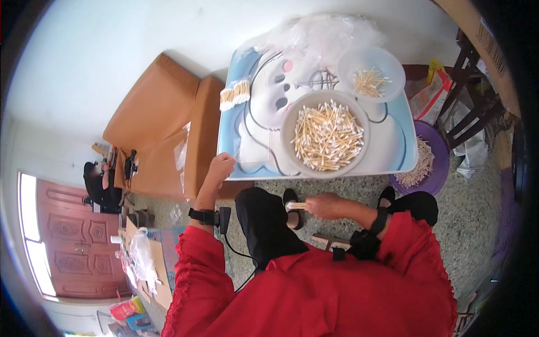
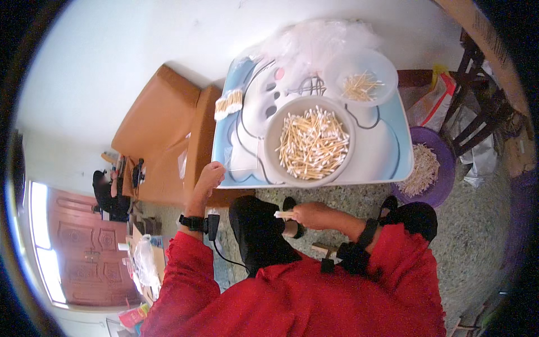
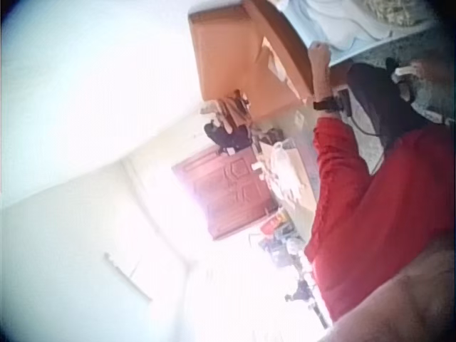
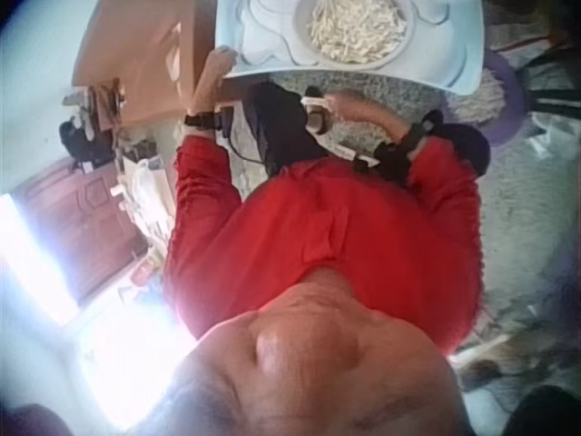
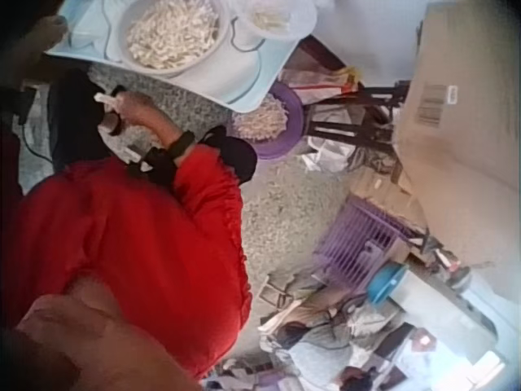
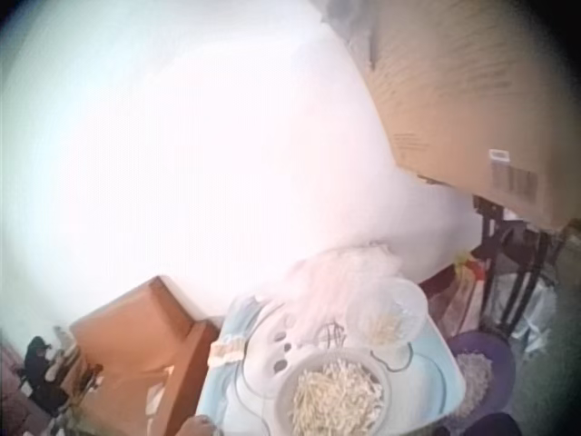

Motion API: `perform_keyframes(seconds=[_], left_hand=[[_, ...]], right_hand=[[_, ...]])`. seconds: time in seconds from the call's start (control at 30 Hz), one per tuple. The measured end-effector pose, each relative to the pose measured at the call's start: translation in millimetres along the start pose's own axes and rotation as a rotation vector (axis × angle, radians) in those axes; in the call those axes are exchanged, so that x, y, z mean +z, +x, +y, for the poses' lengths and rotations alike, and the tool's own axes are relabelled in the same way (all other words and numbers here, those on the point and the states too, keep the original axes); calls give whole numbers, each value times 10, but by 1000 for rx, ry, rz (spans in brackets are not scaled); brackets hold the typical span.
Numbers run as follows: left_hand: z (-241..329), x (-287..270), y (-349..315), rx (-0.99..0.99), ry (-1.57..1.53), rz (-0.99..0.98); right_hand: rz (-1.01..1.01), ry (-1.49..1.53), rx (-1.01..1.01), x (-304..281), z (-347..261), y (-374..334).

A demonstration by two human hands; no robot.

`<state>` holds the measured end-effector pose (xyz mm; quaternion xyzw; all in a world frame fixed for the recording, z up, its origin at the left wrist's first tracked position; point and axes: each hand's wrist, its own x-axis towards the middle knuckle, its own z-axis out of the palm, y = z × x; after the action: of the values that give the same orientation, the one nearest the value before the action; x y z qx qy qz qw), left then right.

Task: Sorting cotton swabs into small groups and placing them into small plastic bags.

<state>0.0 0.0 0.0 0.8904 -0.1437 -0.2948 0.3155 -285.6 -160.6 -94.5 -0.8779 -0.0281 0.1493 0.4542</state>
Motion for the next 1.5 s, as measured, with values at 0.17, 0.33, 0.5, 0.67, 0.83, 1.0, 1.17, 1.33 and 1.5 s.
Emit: perform_keyframes(seconds=[0.17, 0.33, 0.5, 0.67, 0.83, 1.0, 1.17, 1.33, 1.5], left_hand=[[-538, -111, -23, 289, 120, 209], [-223, 74, -243, 496, 463, 506], [279, 476, -485, 756, 456, 414], [409, 797, -387, 787, 708, 412], [404, 812, -280, 628, 805, 386], [324, 767, -154, 653, 746, 362], [235, 677, -81, 629, 591, 279], [269, 722, -123, 518, 594, 261], [167, 615, -204, 468, 493, 194]], right_hand=[[28, 154, 15, 127, 34, -40], [-17, 99, 94, 58, -14, -149], [-47, 179, 147, 45, 23, -184], [-20, 174, 86, 117, 179, -139], [31, 145, 82, 15, 76, -224], [32, 122, 88, 23, 143, -257], [44, 136, 34, 30, 149, -257], [58, 147, 25, 63, 173, -247], [69, 40, 14, 24, 41, -238]])
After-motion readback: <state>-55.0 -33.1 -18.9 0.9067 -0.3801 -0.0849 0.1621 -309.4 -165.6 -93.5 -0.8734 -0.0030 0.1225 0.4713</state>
